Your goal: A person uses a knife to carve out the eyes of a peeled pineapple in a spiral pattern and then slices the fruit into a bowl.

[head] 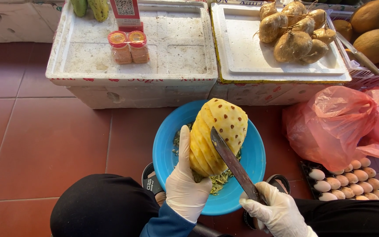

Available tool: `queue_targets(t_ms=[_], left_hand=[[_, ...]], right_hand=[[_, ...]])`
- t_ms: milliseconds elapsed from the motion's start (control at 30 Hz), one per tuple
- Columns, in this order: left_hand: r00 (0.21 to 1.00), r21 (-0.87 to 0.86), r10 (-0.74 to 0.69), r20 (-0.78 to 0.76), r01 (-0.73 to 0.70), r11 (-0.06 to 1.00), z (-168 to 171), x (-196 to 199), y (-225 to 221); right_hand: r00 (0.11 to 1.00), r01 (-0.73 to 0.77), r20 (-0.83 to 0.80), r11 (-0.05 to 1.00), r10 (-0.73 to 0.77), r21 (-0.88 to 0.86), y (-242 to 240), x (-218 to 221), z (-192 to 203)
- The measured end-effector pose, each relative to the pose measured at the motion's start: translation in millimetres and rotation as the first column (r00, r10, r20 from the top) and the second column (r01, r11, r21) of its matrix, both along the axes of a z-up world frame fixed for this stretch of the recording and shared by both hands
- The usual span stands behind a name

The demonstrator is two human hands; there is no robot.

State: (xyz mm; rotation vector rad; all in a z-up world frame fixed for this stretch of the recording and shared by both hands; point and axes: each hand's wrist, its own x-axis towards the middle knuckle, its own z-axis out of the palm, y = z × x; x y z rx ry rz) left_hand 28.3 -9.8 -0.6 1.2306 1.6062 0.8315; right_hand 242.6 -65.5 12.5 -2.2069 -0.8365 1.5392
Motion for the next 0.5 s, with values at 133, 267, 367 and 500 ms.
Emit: queue_targets(t_ms=[133, 267, 367, 500], left_hand=[[0.997, 0.039, -0.012, 0.074, 0.009, 0.999, -4, 4, -5], [1.0, 0.186, -0.015, 0.01, 0.013, 0.982, -17, 6, -10], [0.989, 0.195, -0.007, -0.148, 0.037, 0.98, -24, 7, -13], [0.976, 0.335, 0.035, -0.217, 0.04, 0.941, -32, 9, -12]], right_hand=[[1.0, -0.001, -0.023, 0.999, 0.002, 0.055, 5, -9, 2], [0.982, 0.113, -0.156, 0.991, -0.101, 0.07, 8, -15, 0], [0.966, 0.165, -0.214, 0.983, -0.144, 0.084, 13, -21, 4], [0.955, 0.17, -0.258, 0.982, -0.145, 0.076, 17, -20, 3]])
